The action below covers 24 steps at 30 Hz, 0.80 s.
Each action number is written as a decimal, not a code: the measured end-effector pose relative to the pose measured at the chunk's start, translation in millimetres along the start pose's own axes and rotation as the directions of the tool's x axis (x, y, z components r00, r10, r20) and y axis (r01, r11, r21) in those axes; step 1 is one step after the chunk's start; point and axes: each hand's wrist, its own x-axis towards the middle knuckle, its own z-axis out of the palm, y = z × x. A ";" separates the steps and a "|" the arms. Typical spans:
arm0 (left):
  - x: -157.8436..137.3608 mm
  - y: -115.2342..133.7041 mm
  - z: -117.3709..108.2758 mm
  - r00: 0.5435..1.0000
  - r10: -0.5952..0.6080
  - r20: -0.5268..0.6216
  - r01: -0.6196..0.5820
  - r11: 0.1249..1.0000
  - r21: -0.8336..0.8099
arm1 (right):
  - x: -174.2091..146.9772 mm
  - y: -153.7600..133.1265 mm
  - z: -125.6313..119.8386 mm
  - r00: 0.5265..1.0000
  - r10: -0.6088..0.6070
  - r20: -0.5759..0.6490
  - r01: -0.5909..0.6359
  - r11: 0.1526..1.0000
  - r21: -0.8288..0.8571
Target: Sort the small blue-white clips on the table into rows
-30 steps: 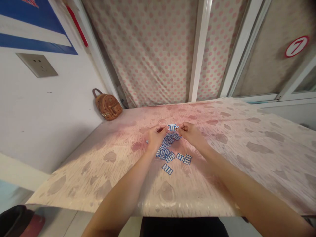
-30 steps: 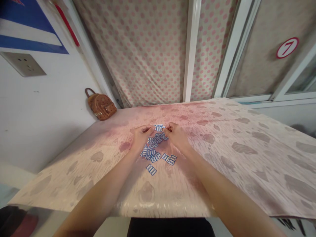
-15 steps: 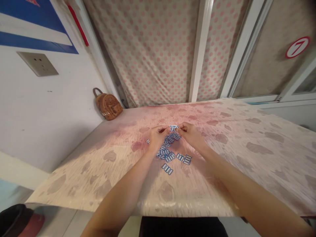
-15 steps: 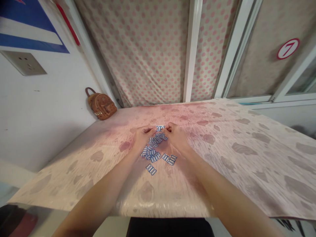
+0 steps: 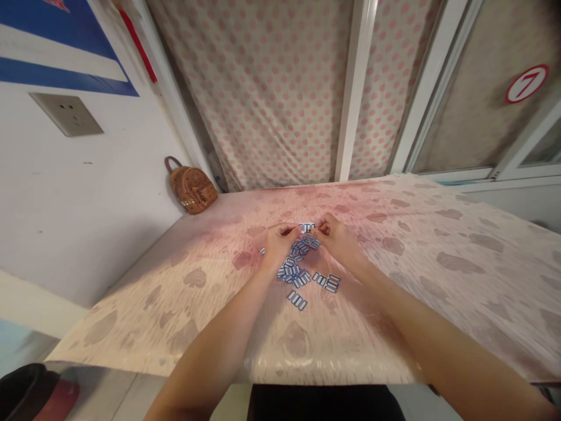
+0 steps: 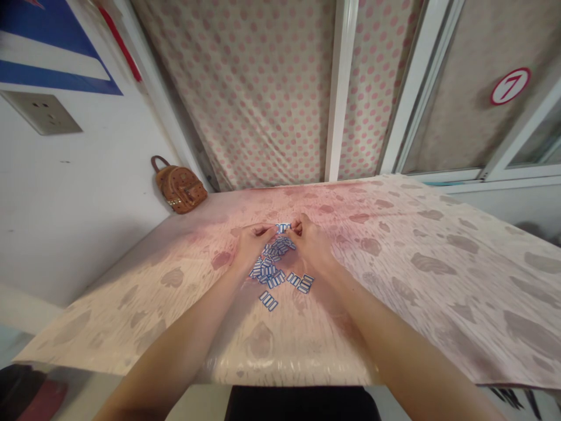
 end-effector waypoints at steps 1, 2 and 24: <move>-0.3 1.4 -0.1 1.000 -0.019 -0.004 0.019 1.000 -0.018 | -0.6 -1.1 -0.1 0.999 -0.039 -0.023 0.038 0.999 -0.028; -0.5 2.6 -0.1 0.999 -0.041 -0.010 0.041 0.999 -0.035 | -1.2 -1.9 -0.3 0.995 -0.089 -0.035 0.087 0.994 -0.062; 8.7 1.0 -10.3 0.994 -0.043 -0.097 0.036 0.997 -0.070 | -1.6 2.5 0.7 0.981 -0.192 0.007 0.192 0.979 -0.073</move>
